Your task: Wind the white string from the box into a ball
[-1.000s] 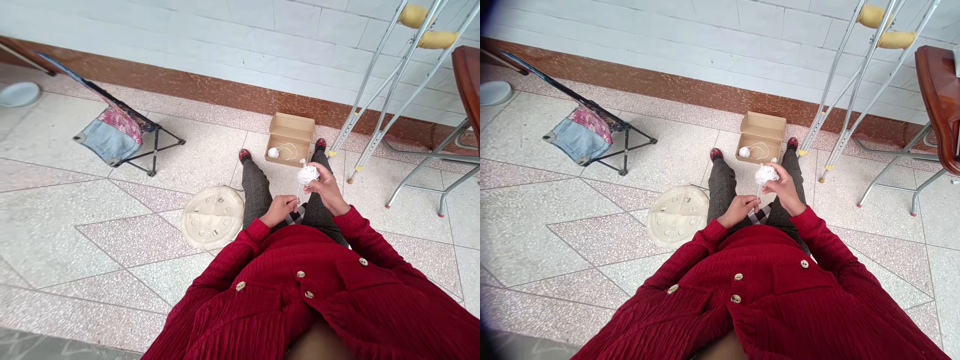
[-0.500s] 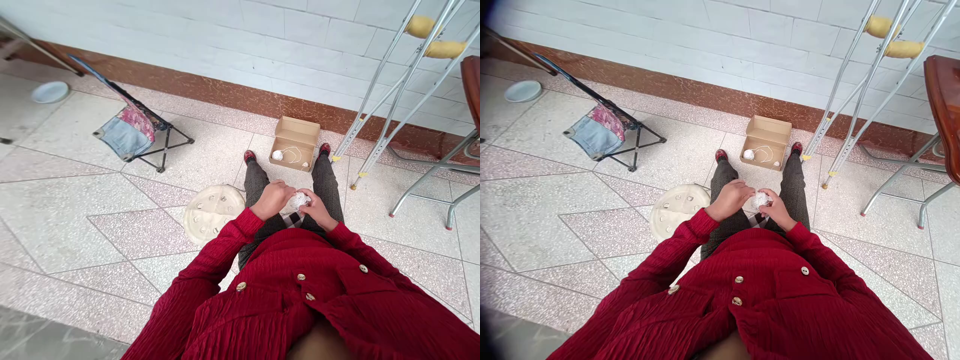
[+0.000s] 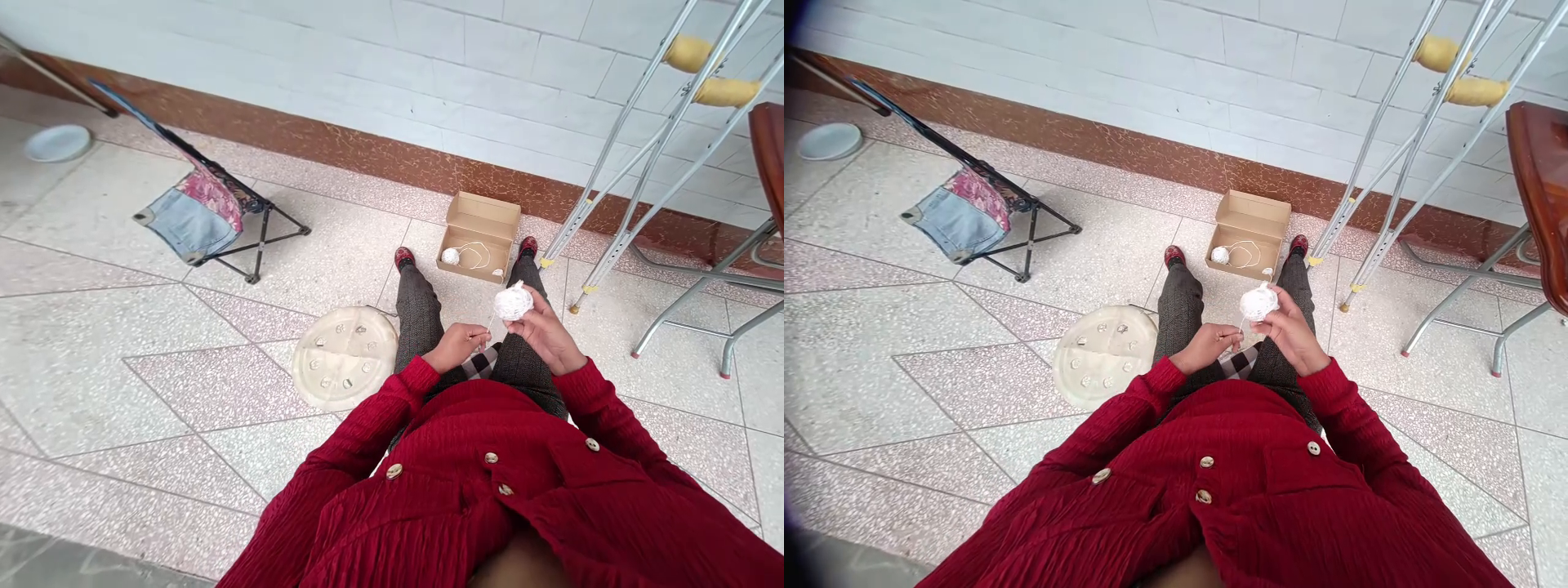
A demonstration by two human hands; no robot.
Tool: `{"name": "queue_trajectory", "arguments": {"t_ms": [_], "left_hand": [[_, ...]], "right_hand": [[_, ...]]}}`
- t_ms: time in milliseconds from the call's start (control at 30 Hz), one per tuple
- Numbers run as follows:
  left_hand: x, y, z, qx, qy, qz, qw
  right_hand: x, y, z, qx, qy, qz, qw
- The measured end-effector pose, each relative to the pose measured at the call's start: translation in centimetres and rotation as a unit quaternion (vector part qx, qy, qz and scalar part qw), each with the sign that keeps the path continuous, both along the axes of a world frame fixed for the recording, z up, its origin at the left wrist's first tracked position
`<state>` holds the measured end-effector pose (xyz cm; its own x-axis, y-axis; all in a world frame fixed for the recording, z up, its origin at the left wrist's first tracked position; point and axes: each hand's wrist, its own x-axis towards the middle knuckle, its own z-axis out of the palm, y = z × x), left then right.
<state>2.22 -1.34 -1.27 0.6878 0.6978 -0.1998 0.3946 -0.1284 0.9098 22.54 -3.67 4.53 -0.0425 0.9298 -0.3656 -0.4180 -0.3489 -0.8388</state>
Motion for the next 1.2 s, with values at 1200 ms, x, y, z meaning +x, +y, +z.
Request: {"name": "queue_trajectory", "arguments": {"t_ms": [1200], "left_hand": [[-0.7,3.5,7.1,0.056,0.009,-0.033,0.998]], "right_hand": [[-2.1,-2.1,-5.7,-0.012,-0.145,0.112,0.983]]}}
